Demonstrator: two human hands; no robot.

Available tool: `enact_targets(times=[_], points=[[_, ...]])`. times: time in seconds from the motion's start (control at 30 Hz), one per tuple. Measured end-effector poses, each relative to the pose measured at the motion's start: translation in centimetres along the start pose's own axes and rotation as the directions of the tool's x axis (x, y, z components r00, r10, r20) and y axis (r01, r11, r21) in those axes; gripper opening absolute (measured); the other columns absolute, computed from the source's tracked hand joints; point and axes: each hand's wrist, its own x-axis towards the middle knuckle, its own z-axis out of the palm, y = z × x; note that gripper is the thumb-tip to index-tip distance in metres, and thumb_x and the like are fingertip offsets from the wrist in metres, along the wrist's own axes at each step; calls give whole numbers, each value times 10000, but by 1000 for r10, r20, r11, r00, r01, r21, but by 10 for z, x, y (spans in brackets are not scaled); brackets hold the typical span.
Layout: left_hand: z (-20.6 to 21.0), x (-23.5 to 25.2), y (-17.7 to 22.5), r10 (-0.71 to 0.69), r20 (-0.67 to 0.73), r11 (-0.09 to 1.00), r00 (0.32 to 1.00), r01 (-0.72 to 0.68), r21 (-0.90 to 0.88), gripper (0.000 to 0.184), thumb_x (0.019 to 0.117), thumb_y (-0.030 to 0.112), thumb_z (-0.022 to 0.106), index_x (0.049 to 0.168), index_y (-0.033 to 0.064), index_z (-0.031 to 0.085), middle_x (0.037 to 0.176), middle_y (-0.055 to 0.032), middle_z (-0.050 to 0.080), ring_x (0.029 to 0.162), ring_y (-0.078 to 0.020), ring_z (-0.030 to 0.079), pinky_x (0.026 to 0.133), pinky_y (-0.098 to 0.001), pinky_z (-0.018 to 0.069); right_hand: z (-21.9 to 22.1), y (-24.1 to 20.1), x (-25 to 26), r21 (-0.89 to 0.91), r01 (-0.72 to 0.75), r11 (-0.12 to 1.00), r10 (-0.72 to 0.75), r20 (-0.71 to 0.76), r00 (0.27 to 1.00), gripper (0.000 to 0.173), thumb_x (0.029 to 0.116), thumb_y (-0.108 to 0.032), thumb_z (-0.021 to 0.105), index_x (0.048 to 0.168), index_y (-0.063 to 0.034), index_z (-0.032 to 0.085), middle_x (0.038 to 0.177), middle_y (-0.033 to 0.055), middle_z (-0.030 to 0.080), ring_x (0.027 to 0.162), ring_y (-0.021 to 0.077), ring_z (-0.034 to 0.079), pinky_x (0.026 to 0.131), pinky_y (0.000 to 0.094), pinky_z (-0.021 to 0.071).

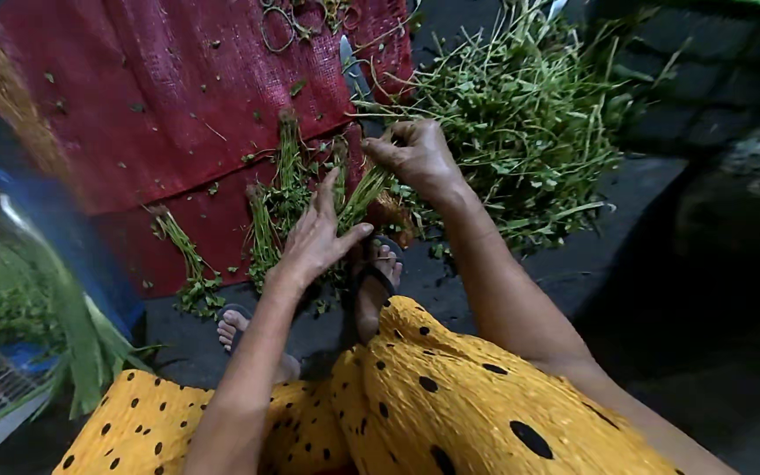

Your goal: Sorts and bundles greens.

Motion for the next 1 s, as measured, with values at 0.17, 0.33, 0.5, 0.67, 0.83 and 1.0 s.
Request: enact_targets(times=[0.17,0.33,0.5,0.67,0.83,1.0], points=[[29,17,9,200,-299,979,933,-179,95,923,886,320,753,1610,53,247,1576,-169,430,1428,-348,445,1143,-646,320,6,-26,-12,-91,56,994,-57,-4,998,287,956,-315,699,795,-80,663,692,6,588,608,83,536,615,338,458],[47,22,16,150,-355,989,923,-145,39,509,1010,121,583,1476,-14,429,1137,-228,696,965,-377,709,854,-553,563,-6,-36,-12,-126,1,992,-14,-100,995,269,948,-331,700,823,-93,697,727,13,632,646,98,580,650,373,486],[44,19,30,-28,-90,1000,996,28,-3,385,1111,242,427,1380,-23,504,1039,-239,688,906,-384,709,789,-547,576,-11,-29,-11,-215,-36,976,9,-127,992,381,978,-418,674,888,-48,680,784,81,625,723,194,593,708,453,470],[-5,3,53,16,-71,999,997,-13,40,407,1120,330,402,1368,25,512,989,-213,676,823,-363,691,714,-522,574,-34,-11,-4,-88,16,996,-33,-196,980,458,1044,-440,544,1266,-45,613,1022,120,696,868,212,687,824,455,565],[13,34,18,184,-364,943,913,-61,326,360,1081,197,475,1340,-37,564,1043,-234,708,791,-350,719,673,-483,586,-62,-4,-2,51,90,995,-67,-354,933,271,1048,-250,548,1196,-37,628,939,32,642,716,64,591,654,263,510],[3,43,4,-268,91,963,959,267,31,446,1119,361,398,1404,35,503,1038,-262,679,944,-429,683,819,-598,546,-59,6,-4,34,70,997,-55,-320,946,287,1031,-244,571,1215,-34,637,1007,81,671,790,123,637,727,341,548]])
